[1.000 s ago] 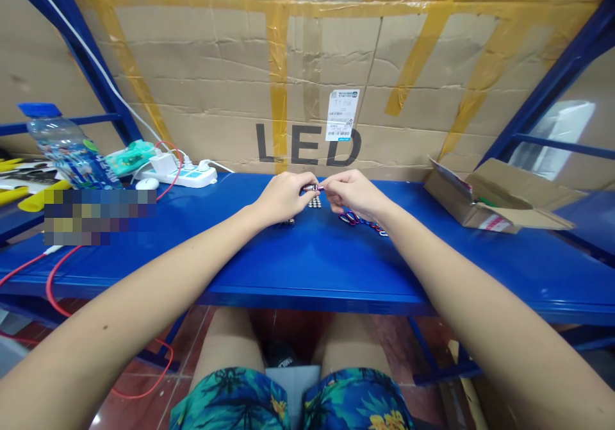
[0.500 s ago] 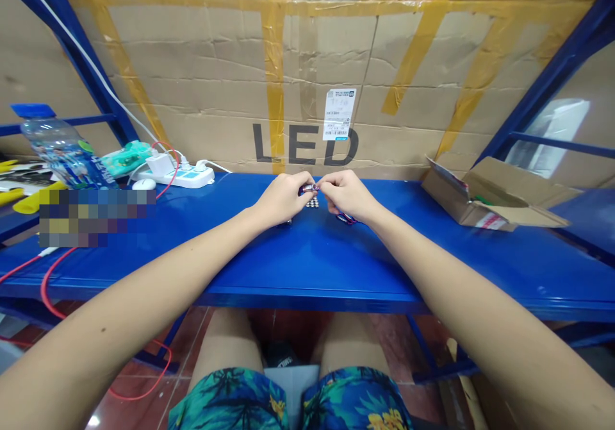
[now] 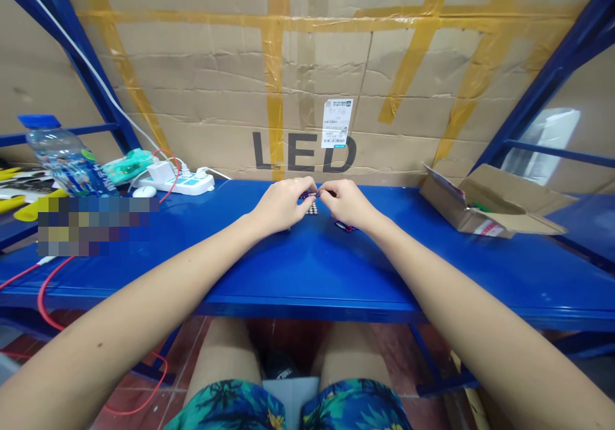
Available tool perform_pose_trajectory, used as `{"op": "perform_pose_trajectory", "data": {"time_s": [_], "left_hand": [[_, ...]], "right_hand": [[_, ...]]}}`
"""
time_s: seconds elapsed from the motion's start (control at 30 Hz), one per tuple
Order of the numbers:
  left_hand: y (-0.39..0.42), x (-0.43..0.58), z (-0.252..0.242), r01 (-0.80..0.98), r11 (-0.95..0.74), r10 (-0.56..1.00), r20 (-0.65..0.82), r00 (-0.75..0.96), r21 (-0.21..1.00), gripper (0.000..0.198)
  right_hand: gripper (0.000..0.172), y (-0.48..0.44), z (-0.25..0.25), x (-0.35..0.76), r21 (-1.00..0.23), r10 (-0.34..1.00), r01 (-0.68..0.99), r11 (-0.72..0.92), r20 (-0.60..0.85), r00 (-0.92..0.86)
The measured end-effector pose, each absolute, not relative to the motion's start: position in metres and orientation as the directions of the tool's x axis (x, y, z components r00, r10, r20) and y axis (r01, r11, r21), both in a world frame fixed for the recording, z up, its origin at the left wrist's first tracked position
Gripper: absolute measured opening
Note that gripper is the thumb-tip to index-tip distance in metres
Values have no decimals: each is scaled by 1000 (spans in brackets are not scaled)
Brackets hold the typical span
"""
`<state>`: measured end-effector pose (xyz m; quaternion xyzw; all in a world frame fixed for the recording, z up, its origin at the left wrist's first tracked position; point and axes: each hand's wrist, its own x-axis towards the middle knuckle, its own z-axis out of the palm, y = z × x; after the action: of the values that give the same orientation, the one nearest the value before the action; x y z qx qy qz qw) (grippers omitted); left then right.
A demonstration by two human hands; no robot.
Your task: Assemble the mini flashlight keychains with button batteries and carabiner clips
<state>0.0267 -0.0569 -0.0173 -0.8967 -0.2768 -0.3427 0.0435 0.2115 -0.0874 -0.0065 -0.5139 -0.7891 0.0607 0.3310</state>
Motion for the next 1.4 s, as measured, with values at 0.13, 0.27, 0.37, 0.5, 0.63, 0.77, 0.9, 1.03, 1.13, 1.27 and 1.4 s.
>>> {"op": "perform_pose_trajectory", "data": {"time_s": [0.13, 0.27, 0.37, 0.5, 0.63, 0.77, 0.9, 1.03, 1.13, 1.27, 1.4], "left_hand": [[-53, 27, -20, 556, -829, 456, 643, 616, 56, 14], [-53, 26, -19, 612, -788, 517, 614, 596, 69, 17], [-50, 23, -16, 628, -758, 589, 598, 543, 176, 16], [-42, 16, -12, 577, -739, 645, 610, 460, 348, 12], [-37, 11, -10, 524, -739, 657, 625, 422, 423, 9], [-40, 13, -10, 440, -781, 622, 618, 480, 444, 11], [-43, 17, -11, 326, -861, 508, 671, 540, 390, 11], [-43, 19, -12, 258, -878, 478, 694, 539, 404, 12], [-43, 20, -10, 218, -847, 521, 677, 520, 484, 26], [-44, 21, -5, -53, -633, 687, 592, 422, 772, 59], [-40, 18, -4, -276, -333, 782, 428, 454, 901, 82]], "right_hand": [[24, -84, -11, 213, -286, 801, 810, 512, 499, -330], [29, -82, -13, 213, -280, 794, 805, 523, 504, -340], [30, -82, -10, 215, -344, 816, 800, 492, 503, -286], [29, -82, -5, 222, -461, 864, 786, 413, 471, -178], [28, -76, -8, 228, -629, 928, 699, 340, 346, -141], [23, -74, -10, 228, -639, 905, 648, 414, 367, -217], [20, -81, -6, 222, -709, 863, 495, 503, 384, -328], [21, -85, -5, 219, -821, 853, 336, 461, 305, -424], [25, -84, -8, 219, -861, 859, 274, 429, 294, -419], [23, -85, -9, 219, -881, 871, 244, 406, 291, -396], [18, -86, -9, 217, -856, 873, 288, 429, 312, -375]]}}
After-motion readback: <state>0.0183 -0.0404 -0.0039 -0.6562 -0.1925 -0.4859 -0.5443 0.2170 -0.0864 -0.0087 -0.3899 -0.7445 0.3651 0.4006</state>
